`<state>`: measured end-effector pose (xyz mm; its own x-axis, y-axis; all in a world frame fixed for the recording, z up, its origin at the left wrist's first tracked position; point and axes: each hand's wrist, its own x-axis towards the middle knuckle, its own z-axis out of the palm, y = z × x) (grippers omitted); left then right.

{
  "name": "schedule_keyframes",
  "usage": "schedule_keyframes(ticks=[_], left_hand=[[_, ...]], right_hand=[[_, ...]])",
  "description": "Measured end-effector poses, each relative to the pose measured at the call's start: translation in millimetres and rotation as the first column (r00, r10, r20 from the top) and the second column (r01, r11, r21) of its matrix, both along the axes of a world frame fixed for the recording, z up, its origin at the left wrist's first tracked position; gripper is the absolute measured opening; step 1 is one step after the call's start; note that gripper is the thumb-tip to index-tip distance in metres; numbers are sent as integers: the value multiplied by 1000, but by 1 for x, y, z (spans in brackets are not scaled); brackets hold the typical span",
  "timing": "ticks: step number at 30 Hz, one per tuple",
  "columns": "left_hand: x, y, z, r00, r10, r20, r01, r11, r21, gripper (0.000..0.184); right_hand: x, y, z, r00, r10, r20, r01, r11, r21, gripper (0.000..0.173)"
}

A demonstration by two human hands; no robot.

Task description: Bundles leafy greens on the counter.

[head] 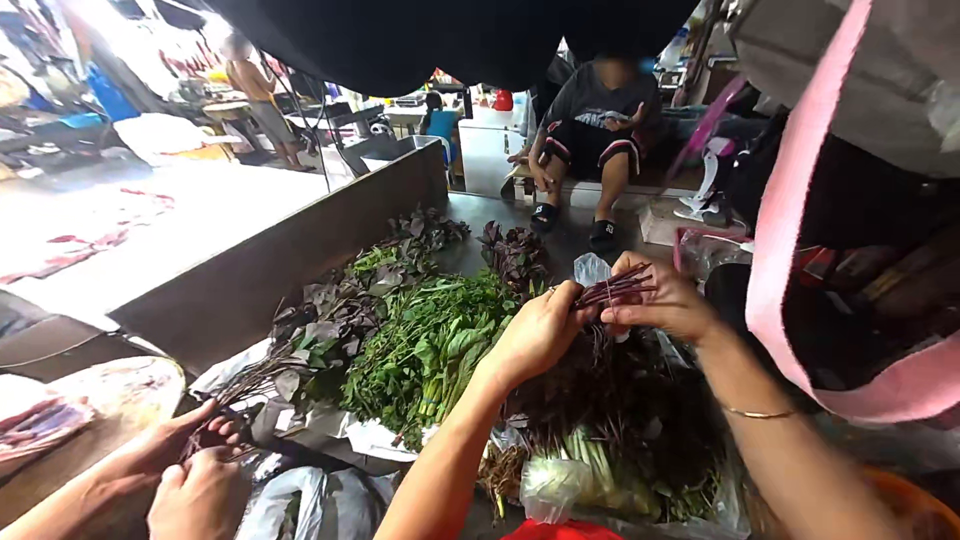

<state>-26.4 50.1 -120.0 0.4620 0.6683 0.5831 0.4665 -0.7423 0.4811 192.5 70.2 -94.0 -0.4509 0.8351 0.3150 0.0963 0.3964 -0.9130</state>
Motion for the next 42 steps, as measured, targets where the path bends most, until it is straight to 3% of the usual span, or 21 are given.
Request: schedule_keyframes(ticks=[1,3,4,6,9,13,16,20,22,24,27,28,30,31,32,33,34,36,38,40,42], left_hand=[[0,-1,0,1000,0,7,0,1000,-7,26],[-1,1,-3,1000,21,16,-21,999,-43,27],[-3,3,-4,999,41,23,-39,997,-72,27],[-4,7,-6,997,74,35,-70,992,-109,28],[1,13,-10,994,111,9,-109,988,-113,27],[15,15,-22,973,195,-124,-199,980,-22,28],[9,13,-23,979,186,-80,-182,982,49,27],[-14,7,-5,996,55,72,-45,991,-129,25],[-17,11,-5,987,-10,160,39,984,-174,26],[-17,21,-8,954,-68,293,140,963,-231,27],[-13,28,-8,870,-84,486,264,912,-315,24],[-10,26,-7,838,-87,539,294,904,-310,24],[-5,22,-4,768,-103,632,340,902,-266,24],[-4,18,-3,739,-111,664,355,903,-244,24],[-4,14,-1,728,-120,675,360,905,-228,24],[-6,10,0,737,-135,662,360,908,-215,24],[-9,7,3,770,-151,620,349,913,-212,24],[-19,0,9,876,-165,453,299,923,-241,27],[-27,-2,17,972,-147,185,199,931,-306,31],[-27,-4,24,984,-149,-94,100,911,-400,36],[-19,-3,21,961,-196,-193,91,889,-449,37]], right_hand=[[-6,-3,-14,992,-30,-124,21,997,-72,28],[-18,-8,-37,967,-115,-227,109,993,-37,12],[-24,-12,-45,964,-163,-209,178,983,53,7],[-34,-23,-54,969,-228,-100,248,913,323,26],[-53,-36,-52,942,-334,-9,250,687,682,36],[-77,-53,-42,878,-454,154,131,536,834,34],[-69,-56,-49,894,-408,186,118,615,780,37],[-15,-28,-62,905,-411,113,252,729,636,38],[0,-24,-62,972,-234,0,193,803,564,35],[-5,-40,-48,986,111,-127,-30,856,516,33],[-29,-67,-28,793,455,-406,-222,835,503,27],[-36,-69,-26,681,467,-563,-215,863,457,26],[-46,-61,-27,358,356,-863,-211,931,297,40],[-48,-52,-30,216,281,-935,-227,946,232,42],[-49,-43,-34,150,218,-964,-226,957,181,40],[-50,-32,-38,191,178,-965,-186,972,143,39],[-49,-20,-42,335,166,-928,-117,984,134,46],[-36,7,-45,712,213,-669,-78,971,227,78],[-17,28,-27,895,271,-353,-170,941,293,97],[-4,36,9,953,303,-14,-276,886,374,90],[-17,21,44,932,213,292,-334,818,469,50]])
